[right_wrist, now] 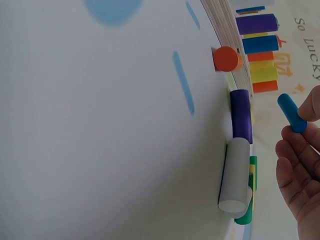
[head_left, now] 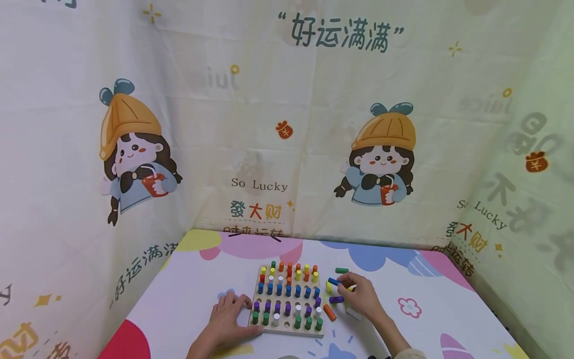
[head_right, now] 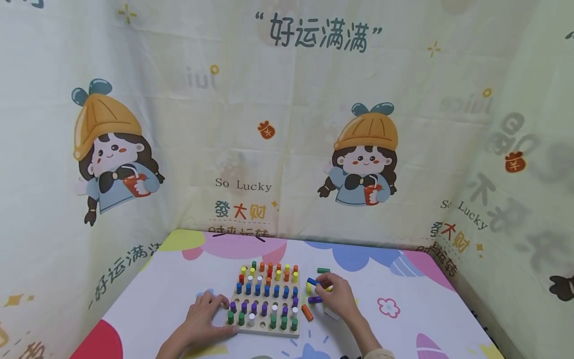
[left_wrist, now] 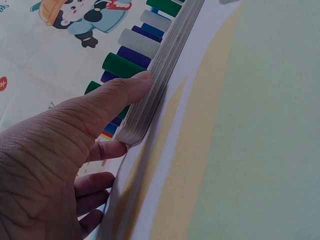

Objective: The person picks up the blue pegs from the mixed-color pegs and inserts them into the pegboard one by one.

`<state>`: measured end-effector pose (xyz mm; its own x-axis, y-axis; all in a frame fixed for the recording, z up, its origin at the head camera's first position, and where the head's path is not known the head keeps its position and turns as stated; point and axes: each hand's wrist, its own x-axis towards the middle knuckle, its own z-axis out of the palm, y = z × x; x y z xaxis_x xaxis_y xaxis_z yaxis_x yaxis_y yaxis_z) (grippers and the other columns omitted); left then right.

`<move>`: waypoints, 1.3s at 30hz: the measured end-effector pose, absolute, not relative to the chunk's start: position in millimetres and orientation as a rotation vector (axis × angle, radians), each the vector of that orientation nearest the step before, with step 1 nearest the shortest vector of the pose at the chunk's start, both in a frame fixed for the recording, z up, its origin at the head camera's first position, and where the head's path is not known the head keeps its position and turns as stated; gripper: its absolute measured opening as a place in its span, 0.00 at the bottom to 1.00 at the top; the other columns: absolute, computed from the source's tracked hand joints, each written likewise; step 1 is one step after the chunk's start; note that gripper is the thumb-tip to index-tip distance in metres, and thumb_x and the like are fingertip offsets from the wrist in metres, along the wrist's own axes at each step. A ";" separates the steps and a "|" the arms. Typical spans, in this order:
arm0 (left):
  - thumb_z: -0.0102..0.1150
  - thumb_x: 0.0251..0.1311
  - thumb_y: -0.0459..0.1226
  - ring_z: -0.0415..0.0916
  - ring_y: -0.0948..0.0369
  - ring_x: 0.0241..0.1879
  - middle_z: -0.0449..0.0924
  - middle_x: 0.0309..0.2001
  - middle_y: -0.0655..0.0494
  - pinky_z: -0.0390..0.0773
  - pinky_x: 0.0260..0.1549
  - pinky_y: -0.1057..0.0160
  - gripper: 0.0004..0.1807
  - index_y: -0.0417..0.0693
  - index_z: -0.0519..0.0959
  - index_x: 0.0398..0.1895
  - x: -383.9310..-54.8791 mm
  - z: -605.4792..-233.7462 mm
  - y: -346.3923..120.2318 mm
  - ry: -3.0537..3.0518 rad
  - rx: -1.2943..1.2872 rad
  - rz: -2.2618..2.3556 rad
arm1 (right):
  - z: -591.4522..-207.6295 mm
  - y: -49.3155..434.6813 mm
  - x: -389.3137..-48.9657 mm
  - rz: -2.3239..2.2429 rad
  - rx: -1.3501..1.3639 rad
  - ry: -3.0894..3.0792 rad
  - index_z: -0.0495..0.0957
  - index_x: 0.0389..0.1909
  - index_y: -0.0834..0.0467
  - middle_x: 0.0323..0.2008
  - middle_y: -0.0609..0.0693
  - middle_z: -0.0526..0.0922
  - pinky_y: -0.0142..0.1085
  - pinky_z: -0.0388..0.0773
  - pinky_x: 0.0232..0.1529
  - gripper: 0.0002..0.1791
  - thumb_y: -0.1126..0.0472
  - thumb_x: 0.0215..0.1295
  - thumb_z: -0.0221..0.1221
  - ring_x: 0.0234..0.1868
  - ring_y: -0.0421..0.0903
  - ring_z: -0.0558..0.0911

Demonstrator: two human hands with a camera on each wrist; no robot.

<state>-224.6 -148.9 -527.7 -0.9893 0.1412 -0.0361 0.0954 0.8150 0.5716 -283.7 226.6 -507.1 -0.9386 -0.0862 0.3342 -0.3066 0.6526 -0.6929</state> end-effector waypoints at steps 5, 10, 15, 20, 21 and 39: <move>0.76 0.42 0.65 0.59 0.49 0.49 0.62 0.44 0.52 0.63 0.51 0.42 0.33 0.61 0.76 0.46 -225.3 -527.8 -148.7 2.924 0.202 0.920 | -507.3 222.6 -283.1 1.190 0.315 -2.610 0.85 0.37 0.55 0.29 0.42 0.82 0.31 0.78 0.37 0.08 0.69 0.59 0.68 0.33 0.38 0.79; 0.75 0.42 0.66 0.59 0.50 0.49 0.62 0.43 0.53 0.63 0.51 0.42 0.34 0.61 0.76 0.46 -227.2 -529.1 -149.1 2.924 0.196 0.918 | -509.3 219.4 -283.7 1.203 0.298 -2.624 0.84 0.37 0.55 0.29 0.42 0.82 0.31 0.78 0.37 0.08 0.69 0.59 0.68 0.33 0.38 0.78; 0.75 0.42 0.66 0.59 0.50 0.49 0.62 0.44 0.53 0.63 0.51 0.42 0.33 0.61 0.76 0.46 -226.4 -527.7 -148.6 2.922 0.194 0.922 | -510.8 215.5 -283.1 1.196 0.273 -2.639 0.85 0.37 0.54 0.29 0.41 0.81 0.30 0.77 0.36 0.08 0.68 0.59 0.68 0.32 0.38 0.78; 0.76 0.42 0.65 0.59 0.49 0.49 0.62 0.44 0.52 0.64 0.51 0.42 0.33 0.60 0.76 0.46 -225.0 -527.0 -147.9 2.914 0.187 0.930 | -511.9 211.0 -282.1 1.183 0.282 -2.654 0.85 0.38 0.55 0.29 0.42 0.82 0.30 0.77 0.36 0.07 0.67 0.59 0.68 0.33 0.39 0.78; 0.76 0.42 0.65 0.59 0.49 0.49 0.62 0.44 0.52 0.64 0.51 0.42 0.33 0.60 0.76 0.46 -225.2 -527.3 -148.1 2.912 0.184 0.932 | -511.9 210.2 -281.8 1.181 0.289 -2.658 0.85 0.38 0.55 0.29 0.42 0.82 0.30 0.76 0.35 0.07 0.67 0.60 0.68 0.33 0.40 0.78; 0.76 0.41 0.66 0.59 0.50 0.49 0.62 0.43 0.52 0.64 0.51 0.41 0.34 0.60 0.76 0.46 -224.7 -528.8 -147.9 2.913 0.172 0.924 | -516.1 202.5 -287.8 1.100 0.455 -2.698 0.84 0.39 0.56 0.30 0.41 0.83 0.31 0.75 0.34 0.05 0.64 0.63 0.68 0.32 0.36 0.77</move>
